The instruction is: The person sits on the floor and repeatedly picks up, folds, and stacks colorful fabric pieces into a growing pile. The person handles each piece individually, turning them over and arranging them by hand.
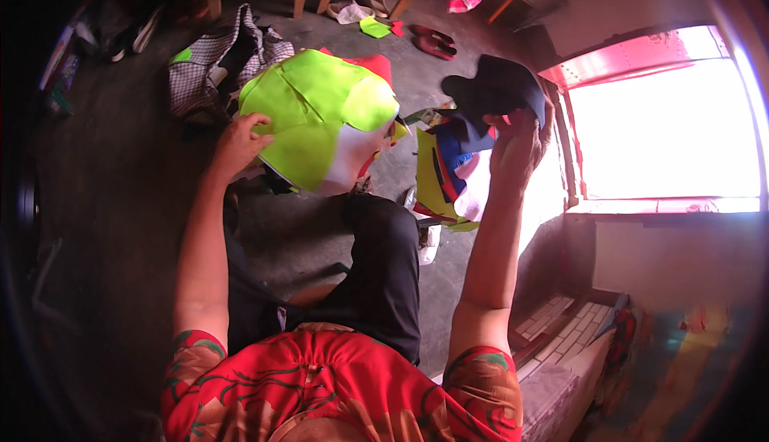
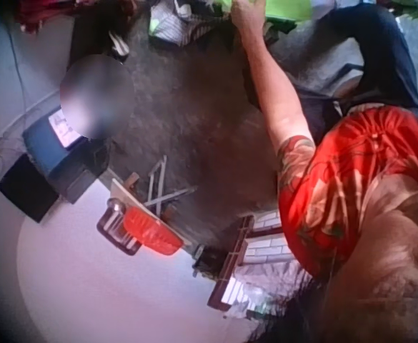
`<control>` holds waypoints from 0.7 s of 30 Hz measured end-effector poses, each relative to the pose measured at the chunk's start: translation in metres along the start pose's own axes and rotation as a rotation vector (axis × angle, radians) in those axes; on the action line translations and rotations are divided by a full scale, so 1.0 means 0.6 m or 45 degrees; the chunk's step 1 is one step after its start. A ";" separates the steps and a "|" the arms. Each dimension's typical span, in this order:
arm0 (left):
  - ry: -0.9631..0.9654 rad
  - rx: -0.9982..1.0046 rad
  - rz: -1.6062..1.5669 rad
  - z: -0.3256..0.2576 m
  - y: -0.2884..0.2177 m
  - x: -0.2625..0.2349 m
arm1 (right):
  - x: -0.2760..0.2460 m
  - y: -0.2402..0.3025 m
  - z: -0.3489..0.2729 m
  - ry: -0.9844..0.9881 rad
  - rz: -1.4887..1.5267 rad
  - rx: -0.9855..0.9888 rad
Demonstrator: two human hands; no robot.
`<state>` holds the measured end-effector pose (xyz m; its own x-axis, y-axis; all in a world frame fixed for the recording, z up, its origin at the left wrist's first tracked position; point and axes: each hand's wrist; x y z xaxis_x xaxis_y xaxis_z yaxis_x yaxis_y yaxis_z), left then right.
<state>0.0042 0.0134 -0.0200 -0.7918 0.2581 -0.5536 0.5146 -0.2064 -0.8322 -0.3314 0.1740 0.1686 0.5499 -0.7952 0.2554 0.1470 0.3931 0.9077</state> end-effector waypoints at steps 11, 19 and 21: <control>0.357 -0.105 -1.081 -0.018 -0.034 0.000 | 0.087 -0.149 -0.144 0.400 1.071 0.945; 0.479 -0.189 -2.053 0.008 -0.009 0.008 | 0.067 -0.243 -0.195 -0.050 0.911 1.357; 0.443 -0.174 -2.014 0.007 -0.003 0.007 | 0.065 -0.253 -0.197 -0.063 0.860 1.332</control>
<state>-0.0012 0.0108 -0.0208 -0.4307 0.3124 0.8467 -0.6575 0.5341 -0.5315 -0.2349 0.1381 0.0014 0.2256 -0.6025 0.7656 -0.8903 0.1917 0.4131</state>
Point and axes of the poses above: each hand's wrist, its own z-axis towards the middle knuckle, its own x-axis out of the palm, y = z × x, and after that the axes turned 14 degrees about -y, right-handed
